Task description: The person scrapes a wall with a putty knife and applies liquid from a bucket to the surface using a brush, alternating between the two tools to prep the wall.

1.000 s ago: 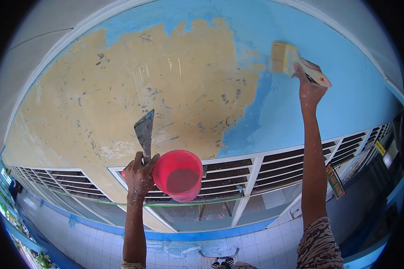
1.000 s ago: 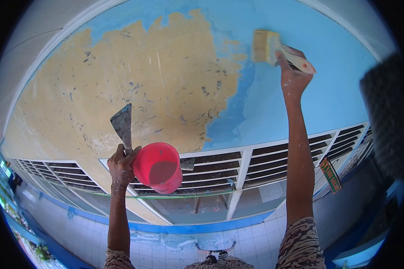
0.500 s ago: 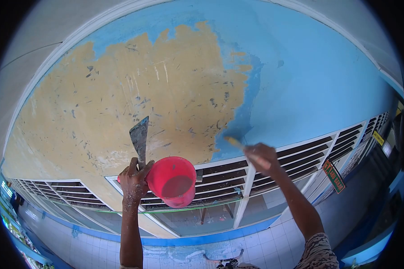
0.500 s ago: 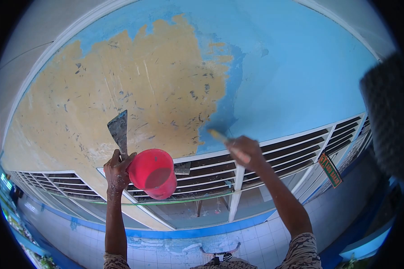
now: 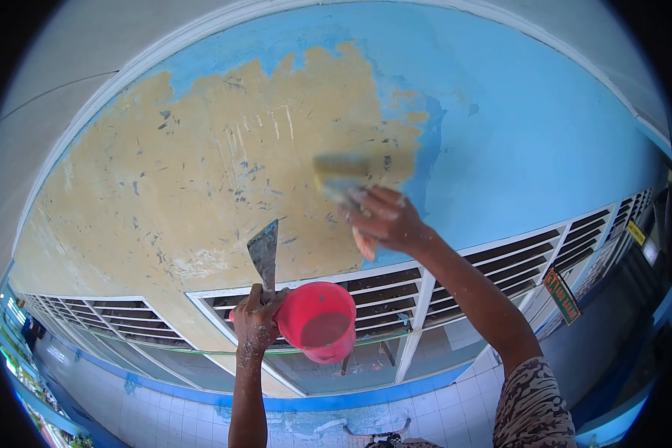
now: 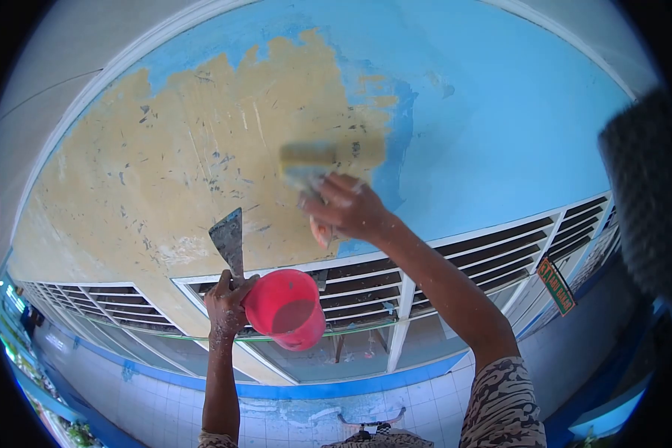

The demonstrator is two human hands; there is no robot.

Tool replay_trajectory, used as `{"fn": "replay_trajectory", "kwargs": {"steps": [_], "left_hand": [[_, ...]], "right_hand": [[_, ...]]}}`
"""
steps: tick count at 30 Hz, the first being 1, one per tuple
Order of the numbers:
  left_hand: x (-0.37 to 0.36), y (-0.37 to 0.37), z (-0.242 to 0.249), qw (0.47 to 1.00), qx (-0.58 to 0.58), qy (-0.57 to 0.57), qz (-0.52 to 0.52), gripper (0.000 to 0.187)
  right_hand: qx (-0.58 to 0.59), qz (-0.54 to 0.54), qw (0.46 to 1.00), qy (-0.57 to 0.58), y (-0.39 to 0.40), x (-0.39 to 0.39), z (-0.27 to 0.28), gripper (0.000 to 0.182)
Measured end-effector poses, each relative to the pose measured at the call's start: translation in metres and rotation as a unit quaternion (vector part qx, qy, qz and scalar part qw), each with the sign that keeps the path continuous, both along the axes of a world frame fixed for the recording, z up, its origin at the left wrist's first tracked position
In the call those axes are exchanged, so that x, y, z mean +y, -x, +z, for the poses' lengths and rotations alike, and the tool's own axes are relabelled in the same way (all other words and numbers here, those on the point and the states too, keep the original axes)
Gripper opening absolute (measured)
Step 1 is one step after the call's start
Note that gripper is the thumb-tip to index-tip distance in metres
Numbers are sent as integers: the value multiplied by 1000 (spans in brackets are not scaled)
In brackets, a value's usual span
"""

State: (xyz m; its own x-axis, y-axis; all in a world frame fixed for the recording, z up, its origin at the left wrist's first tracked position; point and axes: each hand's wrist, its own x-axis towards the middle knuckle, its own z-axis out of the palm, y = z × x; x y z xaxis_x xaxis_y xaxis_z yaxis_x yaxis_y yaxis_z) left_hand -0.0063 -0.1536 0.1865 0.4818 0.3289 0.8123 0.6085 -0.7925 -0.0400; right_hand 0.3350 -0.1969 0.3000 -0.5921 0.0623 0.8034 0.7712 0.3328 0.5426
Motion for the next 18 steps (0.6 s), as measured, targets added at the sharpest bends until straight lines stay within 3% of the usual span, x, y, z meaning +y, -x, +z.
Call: {"fn": "replay_trajectory", "kwargs": {"steps": [1, 3, 4, 5, 6, 7, 10, 12, 14, 16, 18], "left_hand": [[-2, 2, -5, 1000, 5, 14, 12, 47], [-12, 10, -10, 999, 13, 43, 23, 46], [-15, 18, -17, 999, 12, 43, 26, 46], [-18, 30, -25, 998, 7, 51, 38, 45], [-21, 40, -33, 997, 3, 58, 50, 44], [-26, 51, -40, 997, 3, 57, 54, 44], [-45, 80, -61, 992, 14, 64, 105, 40], [-57, 93, -74, 988, 17, 87, 123, 36], [-63, 99, -89, 986, 8, 97, 134, 35], [-67, 98, -97, 986, -15, 110, 122, 34], [-70, 95, -100, 985, -15, 120, 125, 35]], "right_hand": [[-4, 0, 1000, -3, 2, -4, -1, 30], [111, 160, 966, 170, 3, -11, -2, 25], [203, 211, 946, 136, -7, -6, 2, 21], [296, 171, 930, 134, -30, -12, 8, 23], [470, 190, 851, 136, -49, -18, 14, 27], [532, 216, 815, 77, -74, -24, 25, 29], [533, 187, 816, -128, -112, -58, 29, 25], [428, -14, 876, -222, -118, -64, -8, 22], [272, -82, 944, -167, -97, -65, -52, 23], [239, -111, 961, -89, -66, -51, -120, 31], [226, -25, 973, 27, -27, -46, -165, 35]]}}
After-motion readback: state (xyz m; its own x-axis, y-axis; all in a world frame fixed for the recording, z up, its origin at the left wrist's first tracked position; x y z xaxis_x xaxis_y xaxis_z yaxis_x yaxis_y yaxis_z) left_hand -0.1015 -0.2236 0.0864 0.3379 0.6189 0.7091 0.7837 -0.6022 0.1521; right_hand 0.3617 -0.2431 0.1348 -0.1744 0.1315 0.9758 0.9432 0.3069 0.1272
